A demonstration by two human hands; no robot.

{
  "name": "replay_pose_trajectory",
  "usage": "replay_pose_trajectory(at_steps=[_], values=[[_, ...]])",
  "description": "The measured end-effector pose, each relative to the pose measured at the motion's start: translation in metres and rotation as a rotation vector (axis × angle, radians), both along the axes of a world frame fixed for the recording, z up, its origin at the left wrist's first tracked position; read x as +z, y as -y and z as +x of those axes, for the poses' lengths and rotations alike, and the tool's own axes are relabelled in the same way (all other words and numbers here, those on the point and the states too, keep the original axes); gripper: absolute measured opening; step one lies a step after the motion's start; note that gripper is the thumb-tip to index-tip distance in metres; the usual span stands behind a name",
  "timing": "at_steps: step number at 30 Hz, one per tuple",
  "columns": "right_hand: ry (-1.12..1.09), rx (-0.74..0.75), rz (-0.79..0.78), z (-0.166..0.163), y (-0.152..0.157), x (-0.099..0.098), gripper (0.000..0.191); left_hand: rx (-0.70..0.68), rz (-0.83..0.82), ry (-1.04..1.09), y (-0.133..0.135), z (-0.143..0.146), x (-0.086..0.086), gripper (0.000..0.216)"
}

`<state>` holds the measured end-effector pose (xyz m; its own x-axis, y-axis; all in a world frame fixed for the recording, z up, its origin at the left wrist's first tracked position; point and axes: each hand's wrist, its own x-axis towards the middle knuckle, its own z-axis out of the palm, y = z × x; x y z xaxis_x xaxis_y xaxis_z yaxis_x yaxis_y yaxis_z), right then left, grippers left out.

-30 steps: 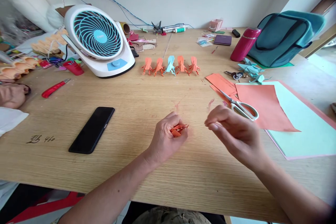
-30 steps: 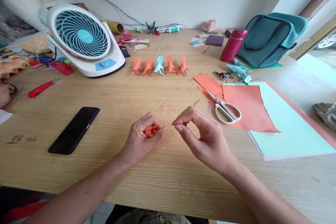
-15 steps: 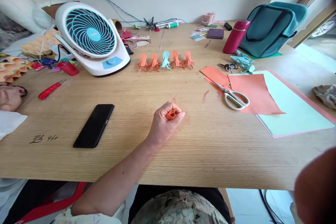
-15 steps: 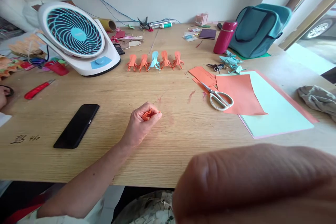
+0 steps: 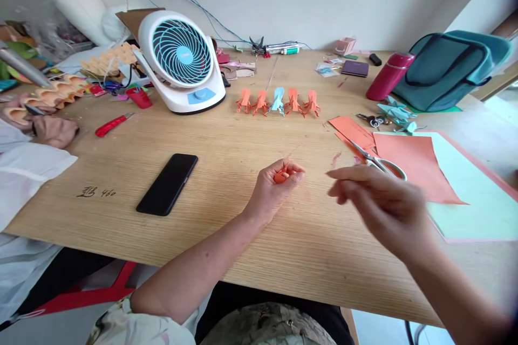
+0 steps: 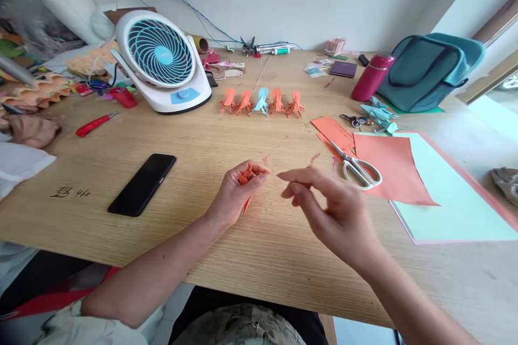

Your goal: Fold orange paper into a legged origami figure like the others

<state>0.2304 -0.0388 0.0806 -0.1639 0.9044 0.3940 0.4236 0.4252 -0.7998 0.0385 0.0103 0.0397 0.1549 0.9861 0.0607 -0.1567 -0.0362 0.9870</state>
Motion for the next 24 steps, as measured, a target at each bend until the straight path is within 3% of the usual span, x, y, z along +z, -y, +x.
replay_pose_trajectory(at_steps=[3, 7, 14, 19, 24], values=[[0.015, 0.056, -0.182, -0.008, -0.016, -0.022, 0.02, -0.004, -0.008, 0.003, 0.0, 0.0, 0.0, 0.02], [-0.029, 0.085, -0.293, -0.018, -0.025, -0.046, 0.021, 0.003, 0.003, 0.046, 0.001, 0.0, 0.005, 0.024], [-0.043, 0.279, -0.397, -0.045, -0.02, -0.047, 0.017, -0.048, -0.205, 0.261, 0.006, 0.006, 0.001, 0.025], [-0.114, 0.141, -0.397, -0.056, -0.021, -0.058, 0.012, -0.058, -0.245, 0.258, 0.008, 0.007, 0.0, 0.032], [-0.222, 0.164, -0.426, -0.044, -0.026, -0.06, 0.023, -0.089, -0.17, 0.257, 0.003, 0.003, 0.002, 0.042]])
